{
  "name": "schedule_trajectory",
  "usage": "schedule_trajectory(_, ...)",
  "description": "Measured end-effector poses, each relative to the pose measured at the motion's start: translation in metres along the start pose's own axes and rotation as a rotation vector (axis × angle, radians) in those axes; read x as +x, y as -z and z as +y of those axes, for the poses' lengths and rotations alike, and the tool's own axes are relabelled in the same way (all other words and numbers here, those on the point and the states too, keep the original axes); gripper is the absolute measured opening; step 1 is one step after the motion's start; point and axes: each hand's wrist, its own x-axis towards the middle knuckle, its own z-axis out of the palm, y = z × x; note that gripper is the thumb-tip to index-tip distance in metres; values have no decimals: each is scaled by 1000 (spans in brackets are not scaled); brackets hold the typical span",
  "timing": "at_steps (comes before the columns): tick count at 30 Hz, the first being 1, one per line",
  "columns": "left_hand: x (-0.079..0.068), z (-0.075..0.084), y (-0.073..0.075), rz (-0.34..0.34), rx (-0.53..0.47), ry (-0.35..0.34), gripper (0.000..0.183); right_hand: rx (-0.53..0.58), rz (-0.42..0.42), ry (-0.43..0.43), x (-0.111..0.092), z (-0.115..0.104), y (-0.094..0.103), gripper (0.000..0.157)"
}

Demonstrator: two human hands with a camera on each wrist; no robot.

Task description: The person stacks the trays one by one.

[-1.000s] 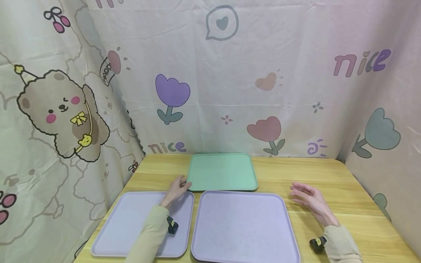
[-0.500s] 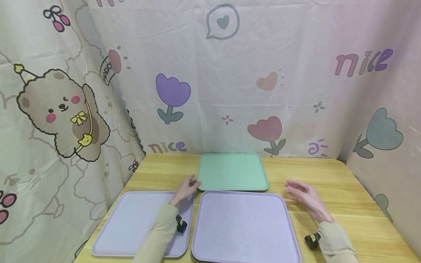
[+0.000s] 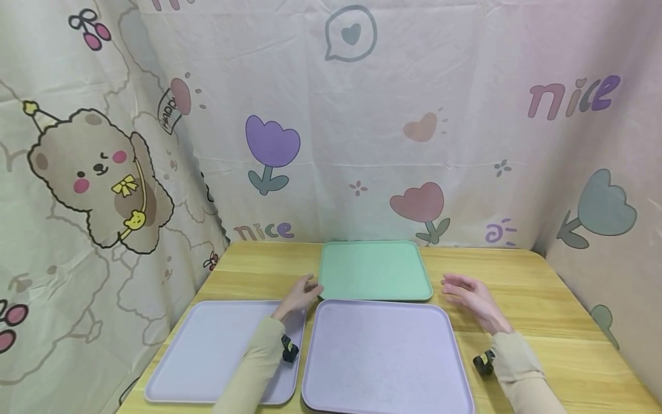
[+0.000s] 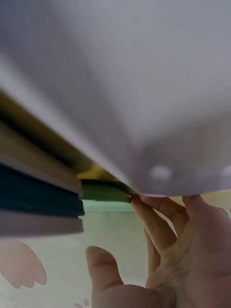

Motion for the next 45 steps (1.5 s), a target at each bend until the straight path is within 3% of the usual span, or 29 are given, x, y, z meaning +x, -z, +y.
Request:
schedule_trajectory(3, 1, 1, 5, -6, -6, 13, 65, -25, -4, 5, 8, -2, 1, 64)
schedule_trajectory(9, 11, 5, 18, 28, 3, -27, 58, -78, -8, 1, 27, -9, 1, 61)
schedule_trajectory(14, 23, 6, 22, 87, -72, -38, 55, -99, -56, -16, 43, -10, -2, 61)
schedule_trajectory(20, 37, 8, 19, 123, -139, -2, 52, -115, -106, -42, 59, -8, -3, 60)
schedule_trajectory(27, 46, 8, 15, 122, -196, 103, 52, -156, -127, -94, 71, -8, -4, 58)
schedule_trajectory(34, 50, 5, 9, 154, -132, 98, 44, -209, -150, -105, 79, -3, -3, 58)
schedule_trajectory(45, 58, 3, 1, 190, -169, 98, 37, -203, -163, -132, 80, -5, -1, 58)
